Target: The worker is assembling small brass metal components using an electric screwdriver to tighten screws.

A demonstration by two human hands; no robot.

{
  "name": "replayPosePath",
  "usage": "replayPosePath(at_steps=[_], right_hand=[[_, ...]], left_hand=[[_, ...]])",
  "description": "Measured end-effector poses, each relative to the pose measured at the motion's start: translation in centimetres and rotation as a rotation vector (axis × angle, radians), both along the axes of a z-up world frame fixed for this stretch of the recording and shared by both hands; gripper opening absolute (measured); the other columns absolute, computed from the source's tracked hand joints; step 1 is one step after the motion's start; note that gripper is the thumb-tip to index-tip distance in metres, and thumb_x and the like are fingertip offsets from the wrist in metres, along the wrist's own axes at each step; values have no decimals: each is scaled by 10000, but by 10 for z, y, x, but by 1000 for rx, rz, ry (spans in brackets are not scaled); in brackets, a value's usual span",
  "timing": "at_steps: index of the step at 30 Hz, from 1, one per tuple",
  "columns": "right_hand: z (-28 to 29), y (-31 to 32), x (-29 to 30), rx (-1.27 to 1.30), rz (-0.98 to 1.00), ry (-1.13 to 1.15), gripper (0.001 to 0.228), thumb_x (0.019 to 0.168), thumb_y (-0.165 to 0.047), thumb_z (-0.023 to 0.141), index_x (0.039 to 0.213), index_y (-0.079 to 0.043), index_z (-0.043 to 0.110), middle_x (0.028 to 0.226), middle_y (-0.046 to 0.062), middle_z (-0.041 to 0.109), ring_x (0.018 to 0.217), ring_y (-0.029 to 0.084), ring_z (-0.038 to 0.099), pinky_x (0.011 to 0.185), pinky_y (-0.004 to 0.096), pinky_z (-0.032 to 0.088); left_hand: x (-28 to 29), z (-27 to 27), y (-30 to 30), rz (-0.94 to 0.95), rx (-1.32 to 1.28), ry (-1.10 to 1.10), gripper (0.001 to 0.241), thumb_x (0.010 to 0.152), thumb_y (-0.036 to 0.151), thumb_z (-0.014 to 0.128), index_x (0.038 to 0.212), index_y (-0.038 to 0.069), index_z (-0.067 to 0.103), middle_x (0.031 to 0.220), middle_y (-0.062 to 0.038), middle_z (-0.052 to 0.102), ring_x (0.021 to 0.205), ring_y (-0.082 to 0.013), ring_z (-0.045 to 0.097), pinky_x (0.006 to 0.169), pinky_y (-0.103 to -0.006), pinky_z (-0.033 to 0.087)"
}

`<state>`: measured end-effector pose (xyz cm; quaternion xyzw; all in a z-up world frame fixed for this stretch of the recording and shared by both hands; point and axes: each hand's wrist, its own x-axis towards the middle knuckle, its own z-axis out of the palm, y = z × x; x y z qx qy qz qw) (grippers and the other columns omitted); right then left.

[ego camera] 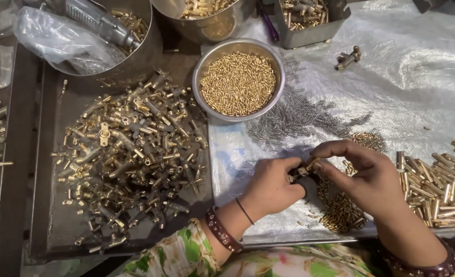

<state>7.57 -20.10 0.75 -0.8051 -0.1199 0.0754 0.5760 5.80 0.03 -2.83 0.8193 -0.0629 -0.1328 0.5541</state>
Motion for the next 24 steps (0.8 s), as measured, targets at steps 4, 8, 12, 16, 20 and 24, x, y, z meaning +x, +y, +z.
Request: replayPosePath(at_steps=[4, 8, 12, 16, 20, 24], right_hand=[[-8, -1, -7, 83, -102, 88, 233, 856, -7, 737, 1085, 35, 713, 1071, 100, 748, 1017, 158, 708, 926, 298, 588], [-7, -5, -6, 156, -147, 240, 214, 862, 19, 729, 1075, 45, 726, 1068, 116, 754, 1011, 178, 712, 916, 313, 586], [-16, -13, 0, 200, -121, 293, 239, 870, 3, 706, 1106, 34, 735, 1099, 114, 769, 1023, 183, 723, 917, 326, 598], [-21, -14, 0, 199, -13, 140, 254, 863, -15, 728, 1114, 26, 730, 1153, 126, 757, 1080, 193, 715, 966, 329, 584], [-33, -25, 2, 83, 35, -11, 210, 855, -1, 781, 1058, -51, 787, 1128, 94, 797, 1032, 200, 755, 946, 340, 611], [-17, -33, 8, -365, -25, -90, 204, 845, -71, 768, 1039, -134, 781, 1076, 11, 798, 988, 175, 777, 899, 322, 626]], left_hand=[[-2, 0, -1, -2, -66, -153, 284, 742, 154, 696, 997, 31, 717, 775, -144, 695, 605, -201, 679, 578, -346, 531], [-2, 6, -2, -13, -114, 79, 330, 772, 149, 690, 1079, 48, 753, 698, -106, 705, 569, -111, 610, 533, -318, 498], [-1, -26, -6, -51, -267, 87, 332, 828, 196, 773, 1117, 32, 756, 796, -27, 737, 696, -32, 594, 602, -266, 523], [0, -43, -6, -76, -661, 268, 273, 939, 283, 737, 1058, 38, 747, 850, -6, 725, 687, -57, 587, 585, -235, 457], [8, -14, -4, -19, -747, 496, 266, 970, 369, 627, 1003, 134, 747, 794, 5, 722, 577, -42, 555, 487, -215, 396], [12, -6, 4, 73, -685, 486, 415, 1027, 425, 611, 913, 54, 757, 715, 28, 627, 553, -44, 546, 468, -199, 359]])
